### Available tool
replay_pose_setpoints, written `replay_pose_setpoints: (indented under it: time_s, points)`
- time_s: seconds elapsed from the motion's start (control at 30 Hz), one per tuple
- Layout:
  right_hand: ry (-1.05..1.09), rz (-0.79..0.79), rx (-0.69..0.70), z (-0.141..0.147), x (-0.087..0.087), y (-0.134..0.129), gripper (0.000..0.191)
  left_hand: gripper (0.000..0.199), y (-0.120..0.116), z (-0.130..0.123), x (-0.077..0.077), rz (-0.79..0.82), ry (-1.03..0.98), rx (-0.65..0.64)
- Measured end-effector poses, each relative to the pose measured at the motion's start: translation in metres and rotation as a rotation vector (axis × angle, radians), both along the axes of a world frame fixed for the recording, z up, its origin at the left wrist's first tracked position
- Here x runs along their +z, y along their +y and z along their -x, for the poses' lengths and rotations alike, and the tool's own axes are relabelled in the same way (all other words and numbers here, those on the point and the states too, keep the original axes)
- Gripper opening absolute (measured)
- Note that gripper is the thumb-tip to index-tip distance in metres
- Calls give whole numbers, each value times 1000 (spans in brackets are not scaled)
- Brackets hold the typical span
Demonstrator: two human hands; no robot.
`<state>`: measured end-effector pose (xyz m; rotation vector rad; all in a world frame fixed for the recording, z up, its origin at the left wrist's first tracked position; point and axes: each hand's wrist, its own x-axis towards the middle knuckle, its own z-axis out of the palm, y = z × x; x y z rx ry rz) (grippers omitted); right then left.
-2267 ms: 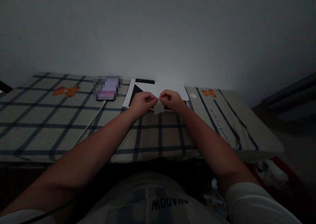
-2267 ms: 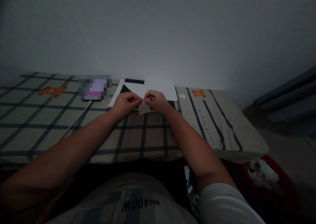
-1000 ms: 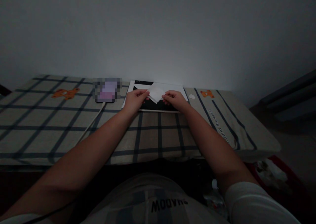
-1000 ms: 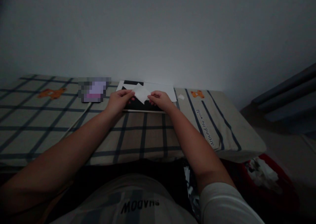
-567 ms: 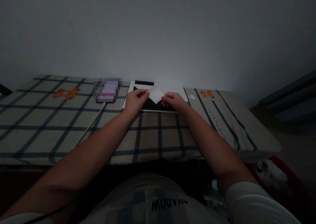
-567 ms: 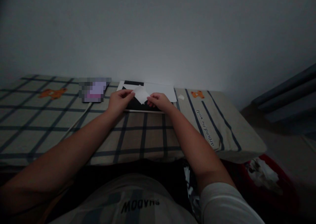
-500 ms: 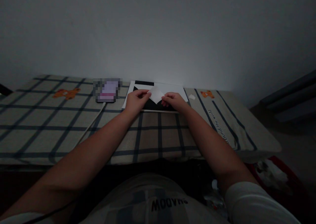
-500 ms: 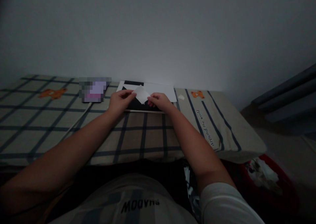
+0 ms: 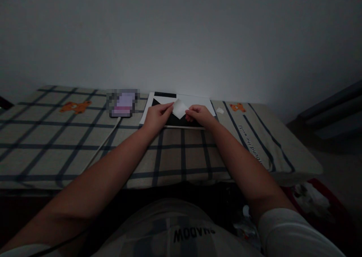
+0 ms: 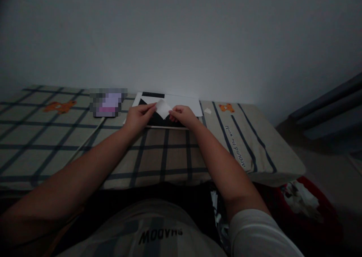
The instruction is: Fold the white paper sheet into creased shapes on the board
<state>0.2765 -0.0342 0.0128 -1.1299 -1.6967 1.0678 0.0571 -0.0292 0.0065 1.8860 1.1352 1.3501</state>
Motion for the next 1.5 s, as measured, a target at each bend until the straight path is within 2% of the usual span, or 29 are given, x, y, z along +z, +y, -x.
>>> replay_pose_setpoints:
  time_s: [0.1, 0.17, 0.33, 0.43, 0.57, 0.8, 1.03, 1.27, 1.5]
  points:
    - [7, 0, -6, 1, 0, 1, 30, 30, -5, -1, 1, -123, 83, -88]
    - [12, -4, -6, 2, 1, 0, 32, 30, -6, -2, 2, -143, 68, -128]
    - [-2, -17, 27, 3, 5, -5, 32, 30, 0, -3, -1, 83, -82, -124]
    - [-28, -27, 60, 3, 7, -7, 31, 39, 5, -3, -3, 175, -137, -161]
    - [-14, -48, 89, 5, 8, -8, 33, 53, 7, -4, -5, 195, -166, -192]
    - [20, -4, 64, 7, 9, -9, 30, 43, 2, -5, -2, 254, -154, -218]
    - [-6, -28, 24, 7, 5, -7, 28, 39, -2, -6, 3, 296, -136, -232]
    - [-11, -47, 28, 7, 3, -6, 27, 44, -3, -8, 3, 289, -104, -247]
    - [-31, -43, 11, 8, 6, -9, 27, 38, -8, -6, 8, 305, -89, -188]
